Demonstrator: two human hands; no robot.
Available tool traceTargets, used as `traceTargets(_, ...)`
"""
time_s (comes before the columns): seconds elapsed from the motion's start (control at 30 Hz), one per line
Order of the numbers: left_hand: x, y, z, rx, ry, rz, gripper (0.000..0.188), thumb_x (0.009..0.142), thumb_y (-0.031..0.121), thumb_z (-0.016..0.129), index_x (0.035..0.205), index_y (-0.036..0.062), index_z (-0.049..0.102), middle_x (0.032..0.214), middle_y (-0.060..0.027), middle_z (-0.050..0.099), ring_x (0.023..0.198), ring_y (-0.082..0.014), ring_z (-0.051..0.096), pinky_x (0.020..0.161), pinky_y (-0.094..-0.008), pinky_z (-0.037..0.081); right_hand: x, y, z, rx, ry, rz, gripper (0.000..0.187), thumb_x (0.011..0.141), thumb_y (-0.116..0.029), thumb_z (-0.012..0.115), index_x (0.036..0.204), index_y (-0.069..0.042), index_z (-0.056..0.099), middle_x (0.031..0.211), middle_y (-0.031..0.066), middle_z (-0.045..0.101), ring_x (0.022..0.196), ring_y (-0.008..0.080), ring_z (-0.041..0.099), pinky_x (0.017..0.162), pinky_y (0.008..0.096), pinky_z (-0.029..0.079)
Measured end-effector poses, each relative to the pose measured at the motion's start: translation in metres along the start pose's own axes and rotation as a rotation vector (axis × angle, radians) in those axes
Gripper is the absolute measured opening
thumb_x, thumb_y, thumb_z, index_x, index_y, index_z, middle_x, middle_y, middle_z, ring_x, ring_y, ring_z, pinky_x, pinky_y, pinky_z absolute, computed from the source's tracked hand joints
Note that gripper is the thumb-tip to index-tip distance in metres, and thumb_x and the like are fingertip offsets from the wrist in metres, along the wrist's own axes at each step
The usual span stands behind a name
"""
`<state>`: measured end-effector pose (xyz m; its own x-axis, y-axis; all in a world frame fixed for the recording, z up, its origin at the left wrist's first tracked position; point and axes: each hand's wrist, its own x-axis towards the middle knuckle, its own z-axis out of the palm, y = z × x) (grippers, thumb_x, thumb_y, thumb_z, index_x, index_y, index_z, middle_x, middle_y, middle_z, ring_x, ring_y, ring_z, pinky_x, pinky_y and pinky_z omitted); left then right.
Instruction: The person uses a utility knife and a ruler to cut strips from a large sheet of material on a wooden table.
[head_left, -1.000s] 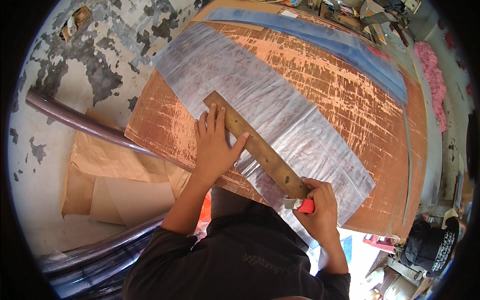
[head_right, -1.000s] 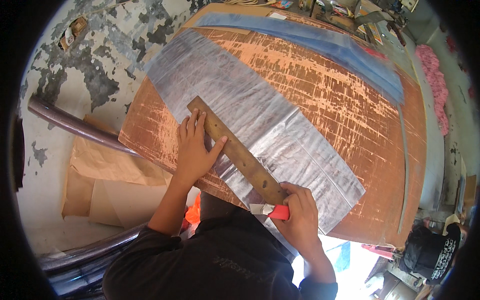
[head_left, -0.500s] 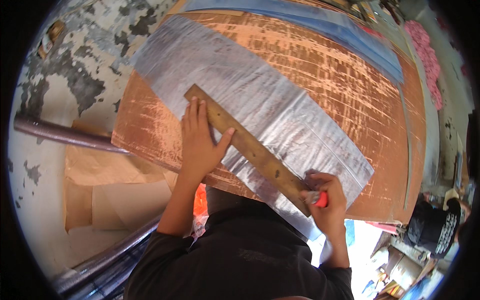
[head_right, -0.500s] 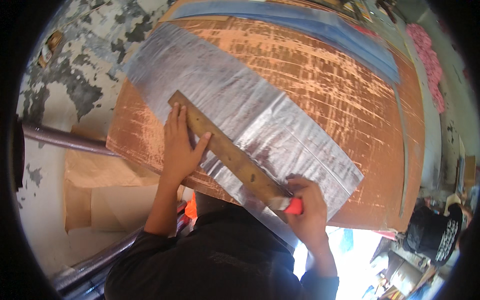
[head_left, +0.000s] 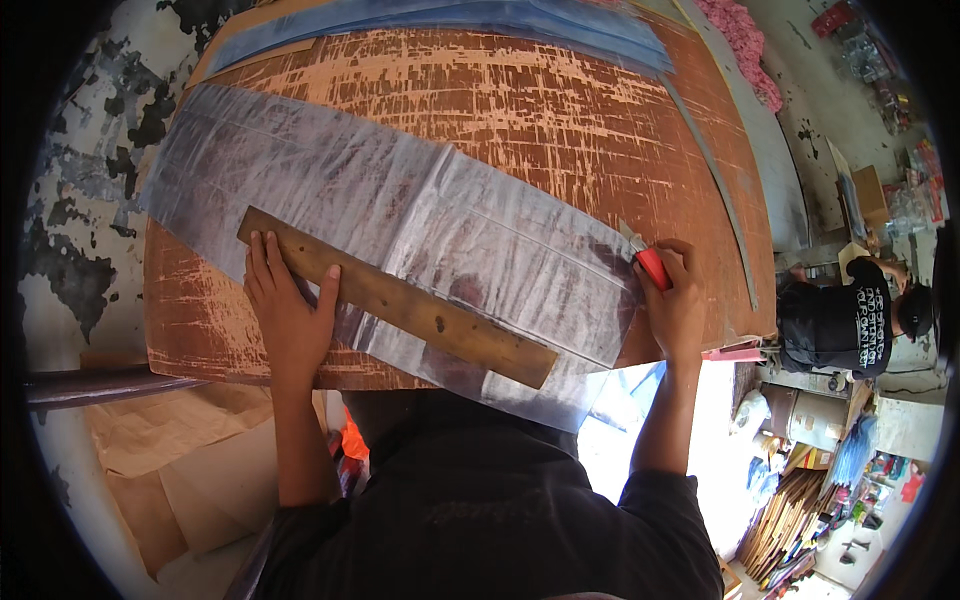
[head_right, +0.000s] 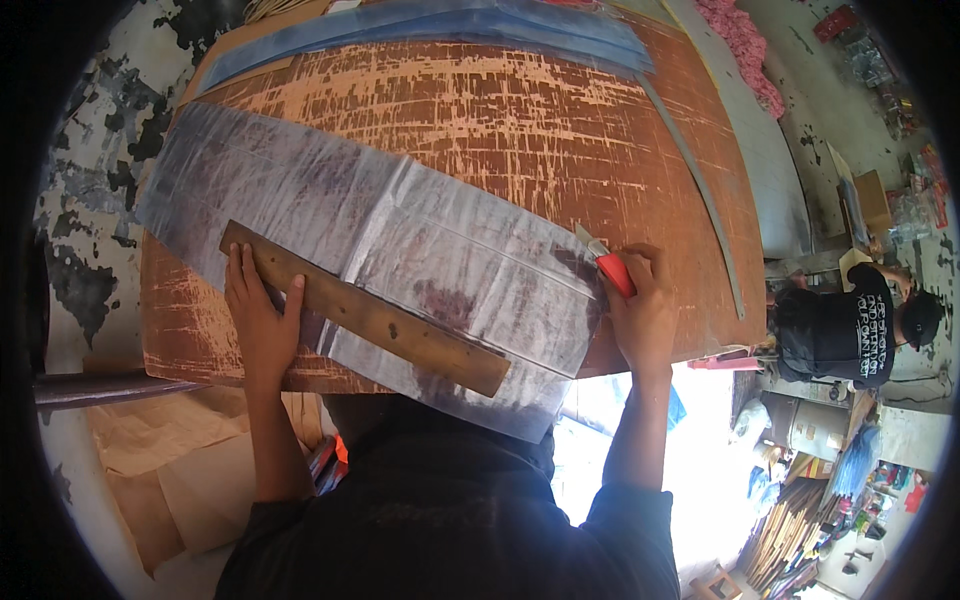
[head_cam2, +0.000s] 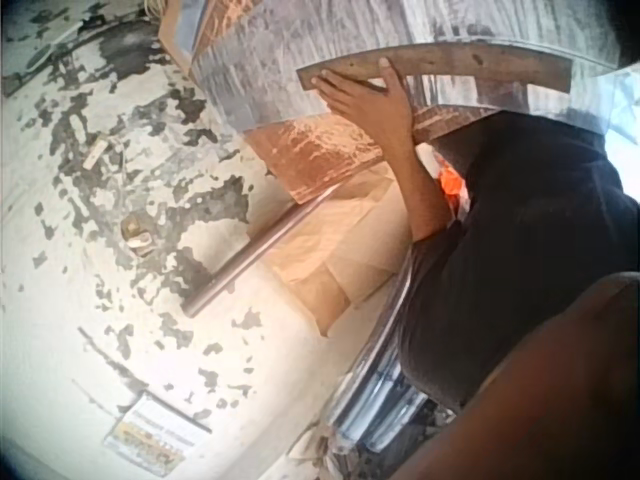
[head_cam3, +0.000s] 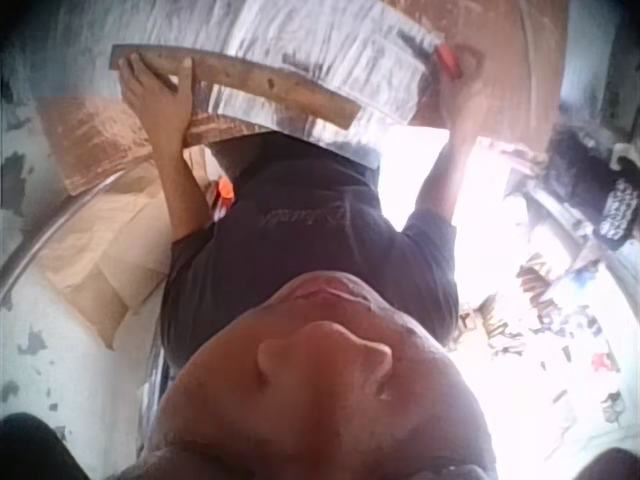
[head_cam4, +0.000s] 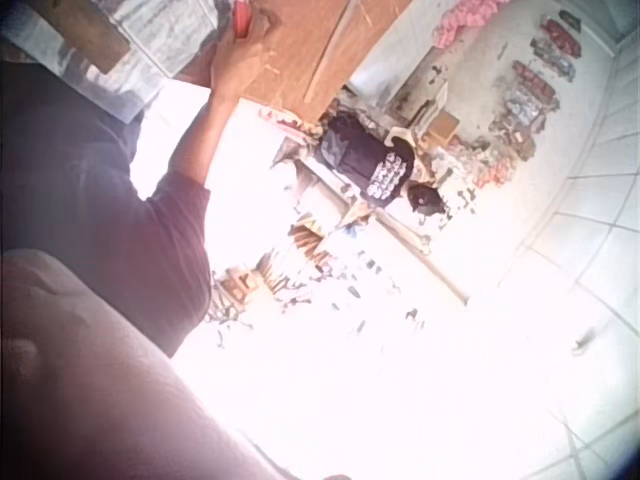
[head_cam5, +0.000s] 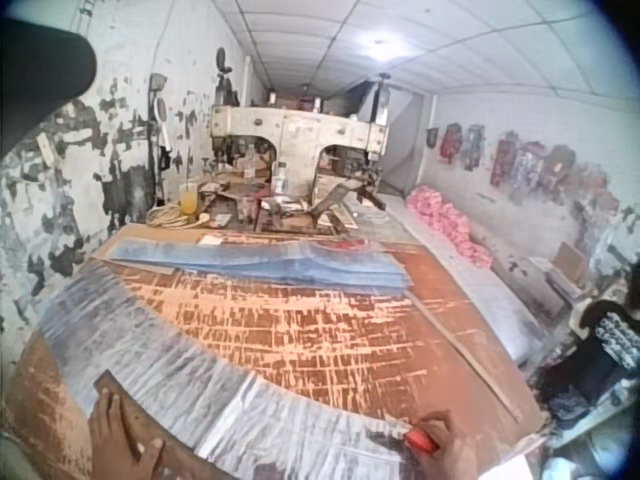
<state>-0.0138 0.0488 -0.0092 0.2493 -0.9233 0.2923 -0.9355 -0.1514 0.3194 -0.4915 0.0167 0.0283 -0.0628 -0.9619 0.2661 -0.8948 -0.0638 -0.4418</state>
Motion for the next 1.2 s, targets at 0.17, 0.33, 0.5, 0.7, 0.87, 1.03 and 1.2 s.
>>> traceTargets(0.17, 0.001, -0.005, 0.002, 0.016, 0.003, 0.008, 0.098, 0.104, 0.054, 0.072, 0.170, -0.0071, 0.033, 0.179, -0.0292, 0.029, 0.166, -0.0495, 0.025, 0.135, -0.0614, 0.021, -0.005, 0.005, 0.010, -0.053, 0.083, -0.075, 0.036, 0.091, -0.008, 0.082, 0.126, -0.010, 0.080, 0.126, 0.0060, 0.075, 0.104, 0.0368, 0.078, 0.086, 0.0465, 0.062)
traceTargets(0.33, 0.000, -0.007, 0.004, 0.029, -0.017, -0.007, 0.099, 0.104, 0.057, 0.070, 0.171, -0.0065, 0.032, 0.180, -0.0290, 0.027, 0.167, -0.0484, 0.023, 0.136, -0.0622, 0.020, -0.012, 0.002, 0.018, -0.113, 0.168, -0.076, 0.032, 0.089, -0.009, 0.082, 0.121, -0.011, 0.081, 0.124, 0.0048, 0.075, 0.100, 0.0355, 0.079, 0.082, 0.0465, 0.063)
traceTargets(0.5, 0.000, -0.003, 0.004, 0.016, -0.038, -0.033, 0.101, 0.104, 0.058, 0.069, 0.172, -0.0059, 0.030, 0.181, -0.0289, 0.025, 0.169, -0.0469, 0.020, 0.136, -0.0641, 0.017, -0.008, 0.004, 0.014, -0.091, 0.157, 0.044, 0.027, 0.093, -0.014, 0.083, 0.119, -0.010, 0.080, 0.121, 0.0068, 0.074, 0.097, 0.0382, 0.078, 0.081, 0.0494, 0.061)
traceTargets(0.7, 0.000, -0.002, 0.000, 0.020, -0.043, -0.052, 0.101, 0.104, 0.057, 0.070, 0.172, -0.0062, 0.030, 0.181, -0.0289, 0.025, 0.169, -0.0479, 0.019, 0.136, -0.0649, 0.016, 0.000, -0.004, 0.008, -0.061, 0.058, 0.017, 0.029, 0.095, -0.015, 0.083, 0.123, -0.011, 0.081, 0.124, 0.0071, 0.073, 0.096, 0.0394, 0.078, 0.081, 0.0508, 0.060)
traceTargets(0.87, -0.001, 0.000, 0.000, 0.031, -0.028, -0.027, 0.093, 0.107, 0.052, 0.066, 0.172, -0.0048, 0.030, 0.180, -0.0291, 0.025, 0.167, -0.0496, 0.022, 0.136, -0.0624, 0.017, -0.004, -0.005, 0.007, -0.109, 0.075, -0.001, 0.034, 0.092, -0.010, 0.080, 0.126, -0.013, 0.080, 0.125, 0.0063, 0.073, 0.096, 0.0384, 0.078, 0.081, 0.0505, 0.062)
traceTargets(1.03, 0.000, 0.000, 0.001, 0.010, -0.035, -0.036, 0.100, 0.104, 0.055, 0.070, 0.172, -0.0067, 0.030, 0.181, -0.0287, 0.025, 0.168, -0.0481, 0.021, 0.135, -0.0649, 0.017, -0.007, 0.000, 0.010, -0.132, 0.109, -0.035, 0.034, 0.090, -0.006, 0.078, 0.124, -0.012, 0.078, 0.127, 0.0063, 0.072, 0.096, 0.0383, 0.078, 0.081, 0.0509, 0.063)
traceTargets(1.2, -0.001, -0.003, -0.001, 0.031, -0.034, -0.038, 0.100, 0.104, 0.055, 0.069, 0.172, -0.0063, 0.029, 0.181, -0.0284, 0.024, 0.168, -0.0479, 0.021, 0.135, -0.0650, 0.017, 0.000, -0.007, 0.009, -0.044, 0.086, -0.009, 0.022, 0.094, -0.006, 0.077, 0.117, -0.006, 0.074, 0.122, 0.0124, 0.073, 0.097, 0.0438, 0.077, 0.082, 0.0531, 0.060)
